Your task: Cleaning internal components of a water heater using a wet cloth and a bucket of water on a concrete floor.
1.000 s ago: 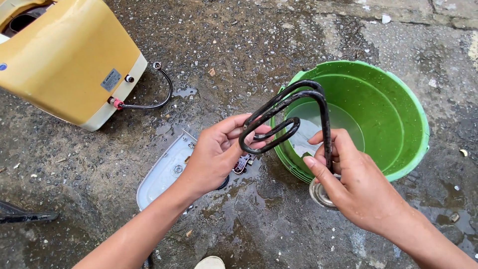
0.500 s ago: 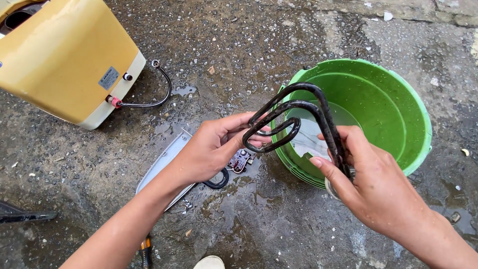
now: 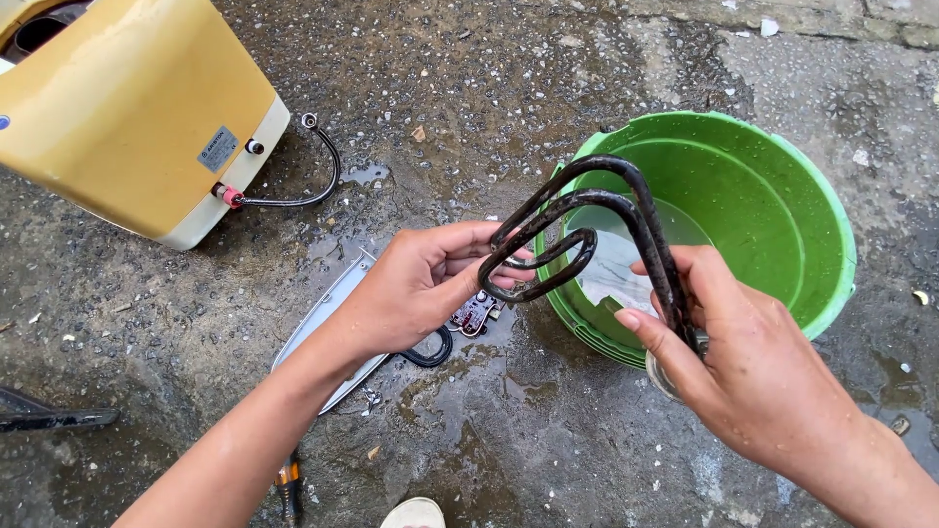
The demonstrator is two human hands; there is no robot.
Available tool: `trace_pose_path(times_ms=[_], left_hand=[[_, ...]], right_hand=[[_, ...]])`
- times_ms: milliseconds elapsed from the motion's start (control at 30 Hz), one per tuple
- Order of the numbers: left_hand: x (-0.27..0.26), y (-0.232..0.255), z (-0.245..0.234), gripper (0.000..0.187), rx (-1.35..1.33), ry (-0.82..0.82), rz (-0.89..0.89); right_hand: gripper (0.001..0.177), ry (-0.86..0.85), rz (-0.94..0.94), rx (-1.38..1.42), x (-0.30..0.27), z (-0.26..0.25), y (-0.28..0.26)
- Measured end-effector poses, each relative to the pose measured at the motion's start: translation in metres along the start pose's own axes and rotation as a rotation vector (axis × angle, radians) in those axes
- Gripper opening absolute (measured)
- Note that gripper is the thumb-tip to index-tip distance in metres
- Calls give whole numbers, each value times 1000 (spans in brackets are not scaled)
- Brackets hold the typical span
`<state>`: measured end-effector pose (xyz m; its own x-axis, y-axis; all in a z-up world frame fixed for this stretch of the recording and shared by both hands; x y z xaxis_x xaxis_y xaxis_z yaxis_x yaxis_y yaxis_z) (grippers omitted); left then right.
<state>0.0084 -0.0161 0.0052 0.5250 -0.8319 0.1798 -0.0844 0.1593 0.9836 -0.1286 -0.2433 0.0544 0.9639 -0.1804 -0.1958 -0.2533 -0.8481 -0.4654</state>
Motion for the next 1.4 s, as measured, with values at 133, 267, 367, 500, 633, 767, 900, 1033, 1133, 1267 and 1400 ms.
trace_pose_path(times_ms=[133, 267, 367, 500, 633, 767, 900, 1033, 1133, 1267, 1400], left_hand=[[-1, -2, 1, 29, -15, 36, -8], [-3, -2, 0, 28, -78, 11, -36], [-4, -5, -2, 24, -101, 12, -73], [-3, -9, -4, 26, -157, -8, -41], [-3, -2, -8, 30, -200, -69, -159], [-5, -5, -9, 34, -152, -71, -211], [-4, -7, -21, 36, 56, -118, -207], [-2, 6, -21, 40, -200, -213, -412], [-2, 7, -20, 36, -237, -180, -565], [0, 10, -16, 30, -87, -401, -557], [-1, -3, -2, 23, -35, -461, -576]], right_hand=[[46, 3, -2, 13, -2, 0, 0], [42, 1, -14, 40, -4, -2, -3], [43, -1, -18, 18, -6, -3, -3], [43, 2, -44, 17, -9, -4, -2], [48, 38, -127, -111, -9, -4, -2], [51, 130, -326, -216, -11, -2, 0], [52, 206, -529, -290, -13, -8, -10], [43, 120, -560, -340, -10, -15, -8], [38, 154, -694, -393, -10, -23, -16], [32, 199, -989, -474, -7, -37, -32], [30, 161, -1126, -466, 4, -45, -48]])
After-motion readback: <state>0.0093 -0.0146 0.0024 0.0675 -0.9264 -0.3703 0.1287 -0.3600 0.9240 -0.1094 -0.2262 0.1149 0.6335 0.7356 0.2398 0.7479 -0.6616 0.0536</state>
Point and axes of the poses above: each hand's wrist, its own x-axis towards the middle knuckle, its own z-axis out of the palm, y = z × x, the point moved 2 cm from there along x, towards the middle knuckle, and after that the axes turned 4 degrees about -y, right-handed, at the moved point
